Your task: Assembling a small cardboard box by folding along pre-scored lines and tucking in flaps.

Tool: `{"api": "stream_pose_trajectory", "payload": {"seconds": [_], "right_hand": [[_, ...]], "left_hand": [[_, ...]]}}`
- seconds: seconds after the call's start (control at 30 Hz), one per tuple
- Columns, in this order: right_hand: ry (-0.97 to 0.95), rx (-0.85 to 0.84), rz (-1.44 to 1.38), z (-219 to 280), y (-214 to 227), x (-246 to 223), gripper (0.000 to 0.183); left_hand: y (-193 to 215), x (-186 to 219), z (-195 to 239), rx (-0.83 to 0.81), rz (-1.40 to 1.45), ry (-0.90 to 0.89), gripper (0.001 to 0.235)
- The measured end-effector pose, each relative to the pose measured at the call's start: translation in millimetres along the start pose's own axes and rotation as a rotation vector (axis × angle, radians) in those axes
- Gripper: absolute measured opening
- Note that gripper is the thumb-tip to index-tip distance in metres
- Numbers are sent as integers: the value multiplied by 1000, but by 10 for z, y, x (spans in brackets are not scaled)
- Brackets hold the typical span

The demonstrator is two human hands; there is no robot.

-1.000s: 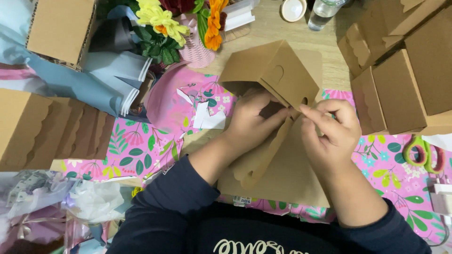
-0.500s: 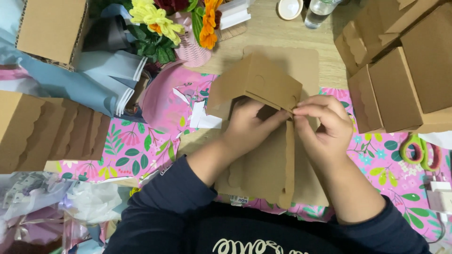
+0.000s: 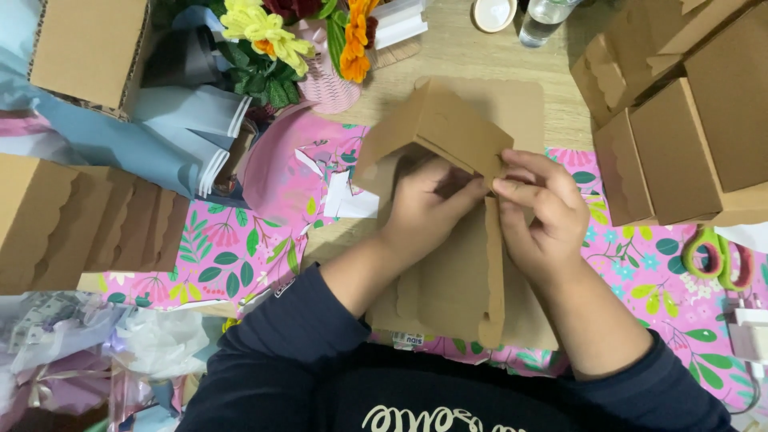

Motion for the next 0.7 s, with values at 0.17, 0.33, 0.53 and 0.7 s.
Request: {"api": "stream_pose_trajectory", "payload": {"seconds": [0.17, 0.33, 0.53, 0.7], "right_hand": [[-87, -50, 26, 49, 58, 128, 19], [-126, -117, 24, 8, 38, 109, 35], [-416, -261, -41, -45, 50, 123, 71], [-324, -370, 147, -47, 145, 207, 44]], "left_hand": [[54, -149, 53, -22, 22, 64, 20], [82, -196, 9, -87, 102, -27, 29], [120, -206, -25, -249, 17, -9, 41], [138, -86, -86, -289, -30, 100, 33]]}}
Point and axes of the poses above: each hand's wrist, its own z-axis away from the middle knuckle, its own y-axis out of the back of the hand, x = y × z, the point moved 2 cm from there along -z, towards the middle knuckle, and after that the axes turned 4 degrees about -z, right-handed, at the moved point
